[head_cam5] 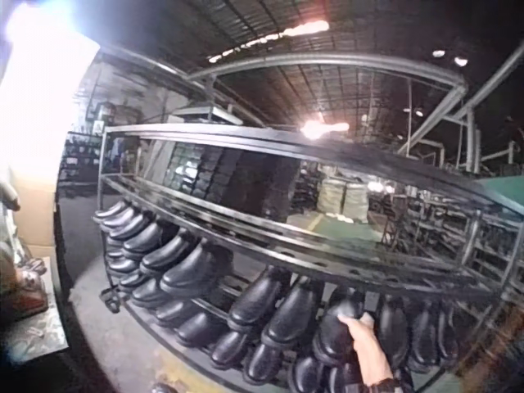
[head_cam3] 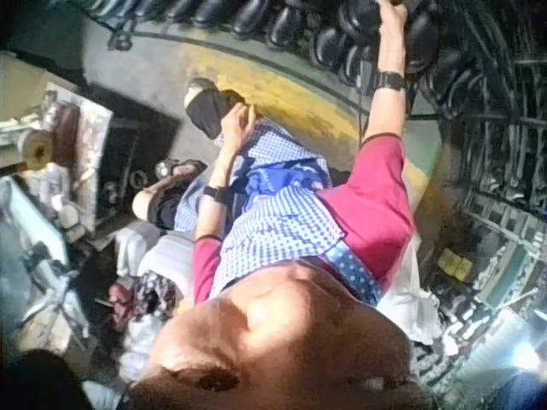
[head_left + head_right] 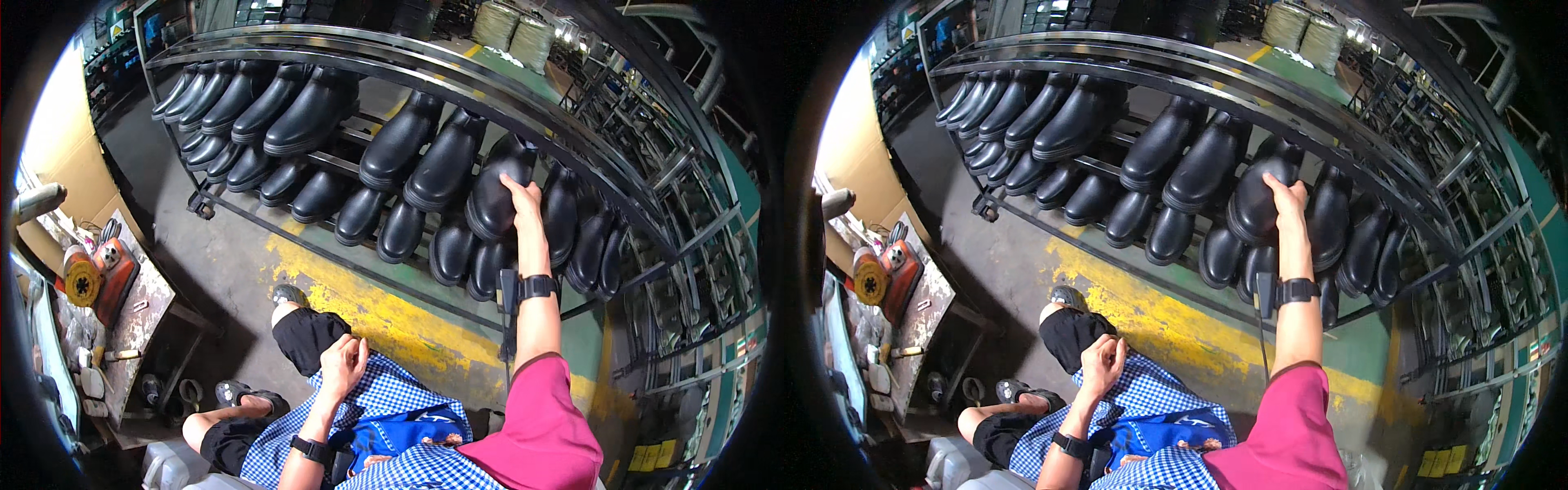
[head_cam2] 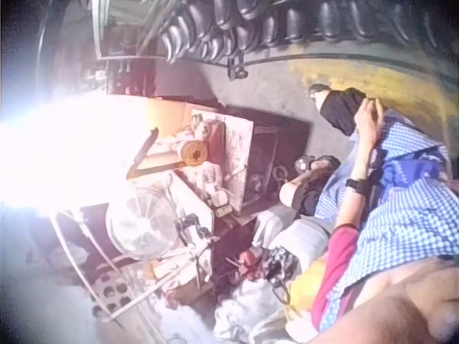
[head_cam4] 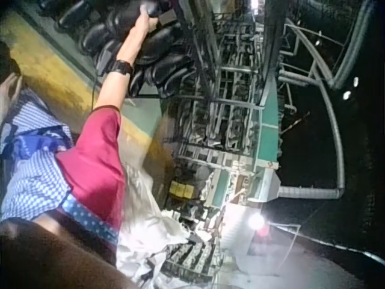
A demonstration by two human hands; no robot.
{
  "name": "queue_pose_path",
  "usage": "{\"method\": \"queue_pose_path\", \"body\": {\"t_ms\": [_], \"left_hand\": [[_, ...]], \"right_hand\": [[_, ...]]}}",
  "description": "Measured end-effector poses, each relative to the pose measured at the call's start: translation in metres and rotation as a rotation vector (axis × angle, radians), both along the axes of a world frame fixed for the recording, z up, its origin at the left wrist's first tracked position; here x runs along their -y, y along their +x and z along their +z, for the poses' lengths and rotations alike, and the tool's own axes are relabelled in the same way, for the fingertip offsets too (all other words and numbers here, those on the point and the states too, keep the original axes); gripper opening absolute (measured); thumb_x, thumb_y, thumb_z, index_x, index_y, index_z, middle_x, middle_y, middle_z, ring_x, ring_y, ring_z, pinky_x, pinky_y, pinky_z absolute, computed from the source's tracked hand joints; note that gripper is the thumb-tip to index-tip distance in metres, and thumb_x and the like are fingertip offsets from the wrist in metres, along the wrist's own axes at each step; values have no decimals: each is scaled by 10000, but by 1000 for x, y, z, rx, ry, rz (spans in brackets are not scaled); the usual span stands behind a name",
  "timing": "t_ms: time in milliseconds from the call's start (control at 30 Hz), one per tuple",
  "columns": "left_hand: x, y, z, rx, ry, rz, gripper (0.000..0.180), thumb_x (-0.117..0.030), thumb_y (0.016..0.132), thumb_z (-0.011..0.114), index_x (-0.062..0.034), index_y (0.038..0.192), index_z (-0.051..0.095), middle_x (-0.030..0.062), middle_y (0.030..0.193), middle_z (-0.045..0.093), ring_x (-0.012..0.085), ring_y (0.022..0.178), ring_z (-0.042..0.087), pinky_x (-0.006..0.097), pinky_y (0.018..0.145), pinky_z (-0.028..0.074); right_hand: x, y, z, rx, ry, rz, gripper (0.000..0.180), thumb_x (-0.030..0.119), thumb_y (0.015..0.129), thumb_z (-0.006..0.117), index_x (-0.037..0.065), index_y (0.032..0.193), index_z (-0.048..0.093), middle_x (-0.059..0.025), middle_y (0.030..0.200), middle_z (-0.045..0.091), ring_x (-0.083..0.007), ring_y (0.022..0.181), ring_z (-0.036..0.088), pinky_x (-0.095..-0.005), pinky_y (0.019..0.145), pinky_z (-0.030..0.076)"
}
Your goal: Picking up black boots from a rack and cleaning/inspecting them using a brush and cloth in a factory setting.
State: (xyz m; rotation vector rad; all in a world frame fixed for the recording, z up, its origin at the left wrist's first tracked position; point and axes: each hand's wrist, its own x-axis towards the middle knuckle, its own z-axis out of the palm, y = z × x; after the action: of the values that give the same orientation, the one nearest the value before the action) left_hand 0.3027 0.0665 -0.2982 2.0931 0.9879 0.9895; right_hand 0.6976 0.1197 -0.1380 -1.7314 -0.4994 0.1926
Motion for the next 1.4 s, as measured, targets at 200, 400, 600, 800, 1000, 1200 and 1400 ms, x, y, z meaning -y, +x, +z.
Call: {"method": "queue_pose_path", "body": {"t_ms": [200, 400, 600, 800, 1000, 1200, 1400], "left_hand": [[1, -3, 4, 44, -66, -30, 220, -110, 812, 594, -12, 623, 538, 108, 600, 487, 244, 496, 519, 315, 469, 408], [-5, -18, -5, 622, -807, -62, 212, -168, 927, 486, 8, 937, 602, 67, 832, 626, 131, 697, 590, 230, 622, 475], [-15, -41, 48, 866, -1155, 152, 567, -456, 946, 327, -68, 1360, 321, 78, 1252, 496, 192, 1137, 472, 343, 946, 382], [11, -112, -13, 1165, -962, 531, 424, -267, 942, 428, 14, 1260, 430, 86, 1198, 520, 196, 1057, 525, 294, 870, 447], [54, -150, -38, 1293, -945, 630, 402, -252, 939, 433, 12, 1242, 443, 91, 1176, 529, 197, 1041, 530, 294, 869, 448], [64, -155, -58, 1410, -965, 548, 380, -237, 936, 439, 9, 1225, 456, 96, 1155, 538, 198, 1025, 535, 294, 868, 449], [77, -160, -79, 1509, -995, 430, 358, -221, 933, 445, 7, 1207, 469, 101, 1133, 546, 198, 1009, 541, 294, 867, 449]], "right_hand": [[45, -49, -19, -88, 491, 126, 364, 14, 751, 665, -9, 1095, 547, -92, 1028, 603, -197, 901, 582, -323, 812, 466], [95, -190, -22, -106, 490, 254, 385, 59, 789, 658, -29, 1133, 510, -77, 1073, 557, -158, 951, 530, -290, 843, 428], [105, -294, -53, 50, 84, 838, 514, 86, 732, 714, -32, 1176, 485, -171, 1151, 541, -263, 1039, 540, -338, 897, 418], [76, -350, -59, 445, 161, 1389, 416, 120, 745, 675, -10, 1120, 551, -148, 1093, 579, -310, 1007, 532, -379, 904, 393], [54, -382, -66, 138, -199, 1610, 209, 161, 749, 699, 30, 862, 583, -57, 710, 533, -143, 635, 491, -272, 587, 419], [48, -381, -79, -370, -567, 1873, 211, 200, 850, 618, 24, 741, 576, 71, 591, 439, -6, 549, 361, -200, 464, 280], [53, -383, -76, -610, -690, 1852, 250, 217, 895, 544, 42, 727, 604, 56, 603, 499, -11, 523, 402, -178, 460, 290]]}}
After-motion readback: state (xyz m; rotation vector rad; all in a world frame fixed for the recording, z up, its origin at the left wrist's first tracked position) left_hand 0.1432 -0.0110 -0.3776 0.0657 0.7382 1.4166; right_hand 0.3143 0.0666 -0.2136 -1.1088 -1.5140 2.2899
